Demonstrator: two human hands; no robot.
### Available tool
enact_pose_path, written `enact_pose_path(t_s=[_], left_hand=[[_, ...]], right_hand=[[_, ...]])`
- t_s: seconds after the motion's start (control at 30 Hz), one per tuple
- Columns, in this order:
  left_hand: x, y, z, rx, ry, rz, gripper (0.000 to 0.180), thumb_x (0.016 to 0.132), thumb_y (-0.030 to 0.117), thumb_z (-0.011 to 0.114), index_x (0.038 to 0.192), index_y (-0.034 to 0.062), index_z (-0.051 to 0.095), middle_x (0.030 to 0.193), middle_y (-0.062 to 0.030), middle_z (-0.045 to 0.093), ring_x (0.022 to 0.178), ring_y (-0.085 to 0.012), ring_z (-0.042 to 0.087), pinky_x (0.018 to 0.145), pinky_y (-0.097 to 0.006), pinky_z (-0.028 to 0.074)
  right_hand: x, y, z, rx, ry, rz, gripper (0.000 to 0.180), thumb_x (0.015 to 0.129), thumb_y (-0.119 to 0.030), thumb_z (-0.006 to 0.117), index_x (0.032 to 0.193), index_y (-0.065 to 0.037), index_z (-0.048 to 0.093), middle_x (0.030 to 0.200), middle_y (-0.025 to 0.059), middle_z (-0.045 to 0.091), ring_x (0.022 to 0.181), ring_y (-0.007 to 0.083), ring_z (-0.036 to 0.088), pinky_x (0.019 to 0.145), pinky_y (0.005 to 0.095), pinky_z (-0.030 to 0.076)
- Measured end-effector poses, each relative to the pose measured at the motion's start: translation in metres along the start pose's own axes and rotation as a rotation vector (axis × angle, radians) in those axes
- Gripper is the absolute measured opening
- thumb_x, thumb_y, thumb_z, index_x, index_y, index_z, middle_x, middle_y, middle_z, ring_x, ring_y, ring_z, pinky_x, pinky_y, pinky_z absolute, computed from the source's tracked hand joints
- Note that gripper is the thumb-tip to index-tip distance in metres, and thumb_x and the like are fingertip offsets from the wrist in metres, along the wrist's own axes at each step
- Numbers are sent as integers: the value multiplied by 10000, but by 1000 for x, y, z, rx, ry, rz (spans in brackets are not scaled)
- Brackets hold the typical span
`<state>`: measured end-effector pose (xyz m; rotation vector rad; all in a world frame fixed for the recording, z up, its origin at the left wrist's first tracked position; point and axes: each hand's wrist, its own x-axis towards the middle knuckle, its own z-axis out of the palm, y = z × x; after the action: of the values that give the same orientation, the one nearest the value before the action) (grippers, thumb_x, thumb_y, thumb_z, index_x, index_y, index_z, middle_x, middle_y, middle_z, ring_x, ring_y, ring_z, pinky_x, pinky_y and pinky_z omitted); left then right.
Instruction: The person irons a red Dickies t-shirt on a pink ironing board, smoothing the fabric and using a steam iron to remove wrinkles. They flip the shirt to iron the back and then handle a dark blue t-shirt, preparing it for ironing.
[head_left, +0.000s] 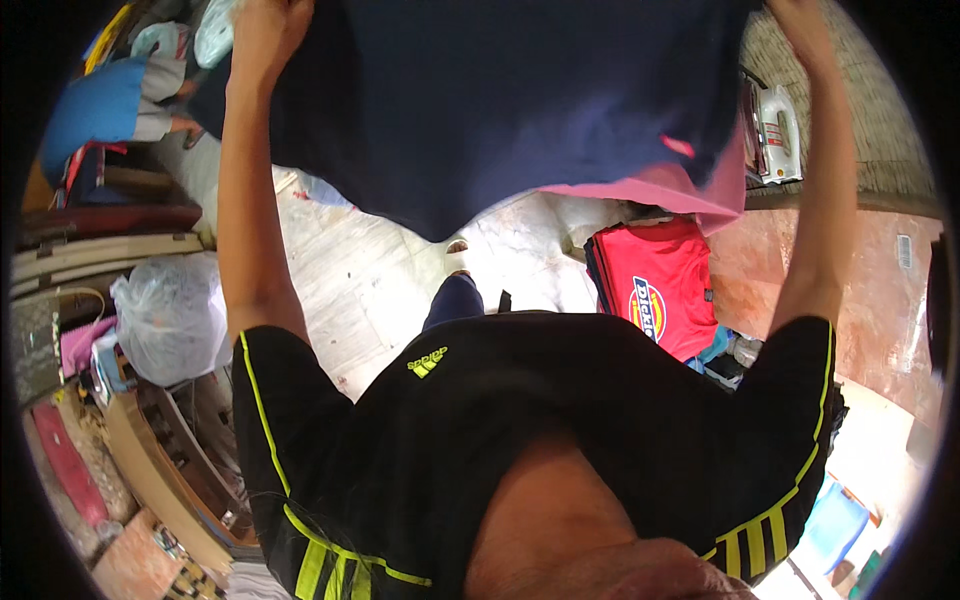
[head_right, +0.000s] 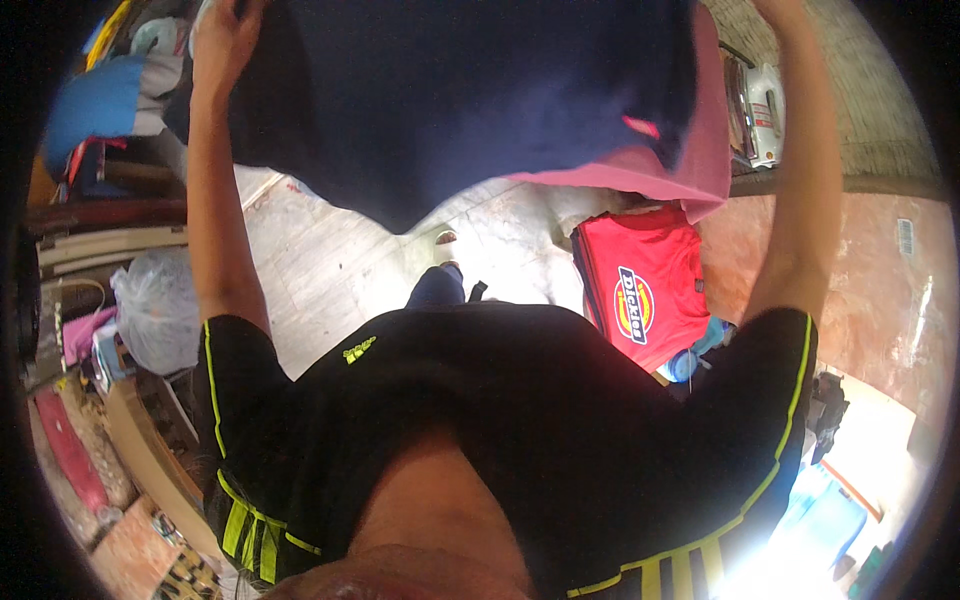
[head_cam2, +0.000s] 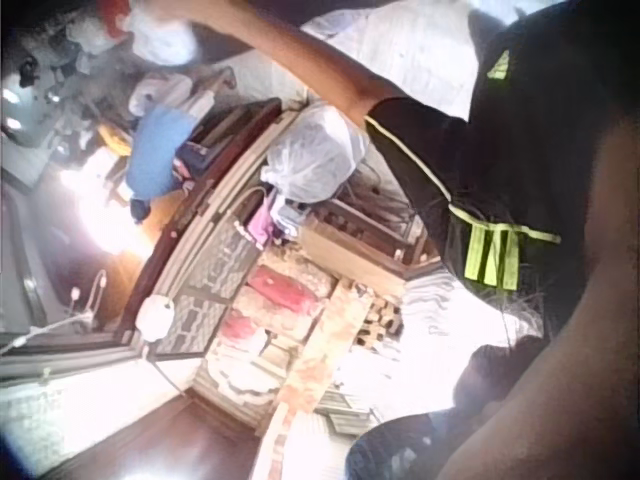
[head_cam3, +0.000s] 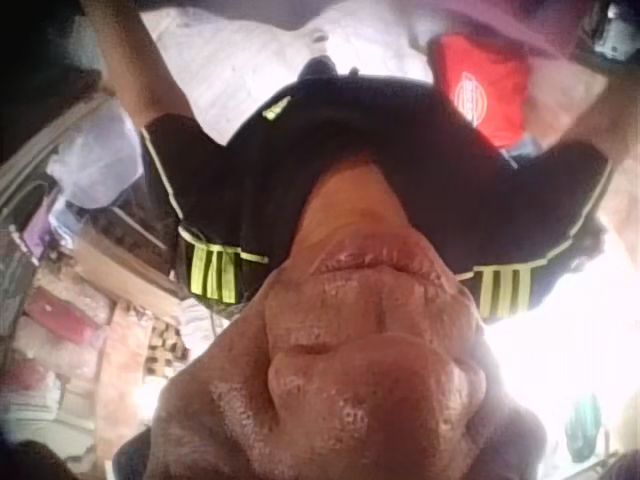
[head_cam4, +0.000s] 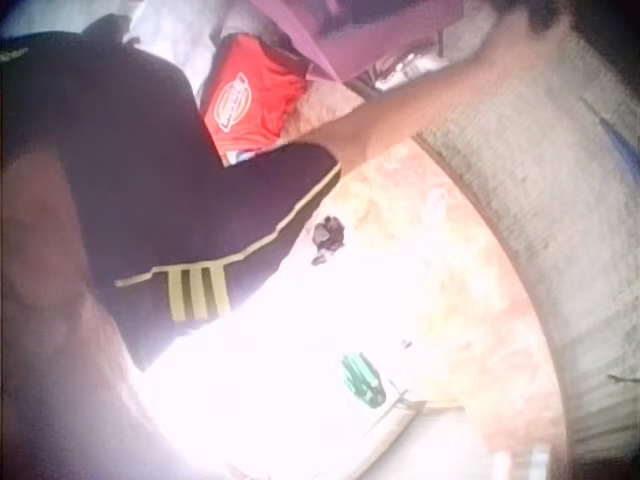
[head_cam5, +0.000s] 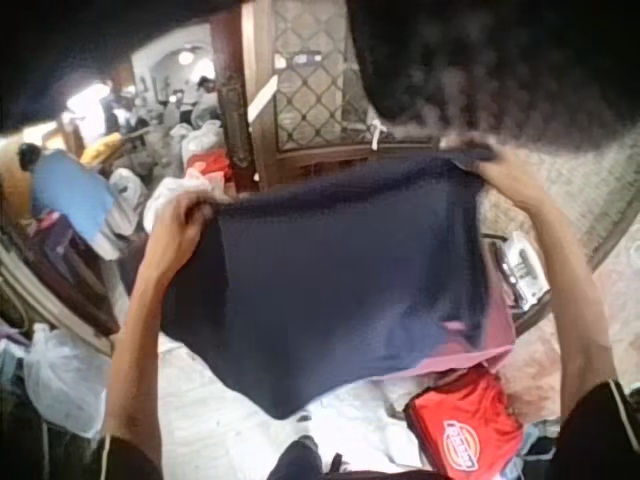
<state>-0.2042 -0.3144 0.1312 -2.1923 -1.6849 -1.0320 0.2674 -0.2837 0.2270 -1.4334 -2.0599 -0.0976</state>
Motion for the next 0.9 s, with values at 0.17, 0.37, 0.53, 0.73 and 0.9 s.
enact_pose_path(t_s=[0.17, 0.37, 0.53, 0.73, 0.9], left_hand=[[-4, 9, 76, -70, 171, 290, 242, 883, 223, 708, 1046, 44, 699, 984, -133, 692, 935, -277, 658, 848, -376, 494], [-141, 43, 124, -278, -412, 47, 344, 751, 353, 794, 943, 95, 672, 1001, -70, 611, 957, -293, 572, 813, -414, 446], [-170, 55, 128, -228, -267, 98, 319, 708, 280, 827, 947, 120, 690, 1026, -39, 603, 1035, -286, 564, 880, -426, 443], [-168, 64, 134, -158, -283, 17, 236, 720, 270, 824, 840, 116, 691, 1031, -51, 609, 1055, -284, 566, 858, -441, 451], [-139, 119, 136, -24, -228, -115, 454, 715, 384, 821, 1043, 101, 683, 1132, -82, 608, 1060, -317, 570, 893, -454, 435]], right_hand=[[2, 63, 132, -122, -17, -51, 198, 873, -132, 660, 1043, -31, 663, 1039, 138, 665, 972, 216, 633, 834, 327, 496], [-133, 82, 191, 271, -477, 5, 172, 839, -71, 695, 1006, -41, 671, 1064, 113, 637, 1007, 271, 628, 884, 354, 495], [-165, 86, 177, 267, -255, -28, 211, 803, -40, 706, 1013, -59, 691, 1072, 74, 670, 977, 271, 640, 829, 373, 510], [-156, 133, 194, 509, -317, 0, 232, 825, -9, 675, 1053, -55, 680, 968, 55, 687, 895, 205, 635, 752, 306, 501], [-88, 88, 166, 556, -288, 193, 196, 868, 17, 622, 1044, -56, 662, 886, 71, 637, 788, 161, 590, 716, 286, 469]])
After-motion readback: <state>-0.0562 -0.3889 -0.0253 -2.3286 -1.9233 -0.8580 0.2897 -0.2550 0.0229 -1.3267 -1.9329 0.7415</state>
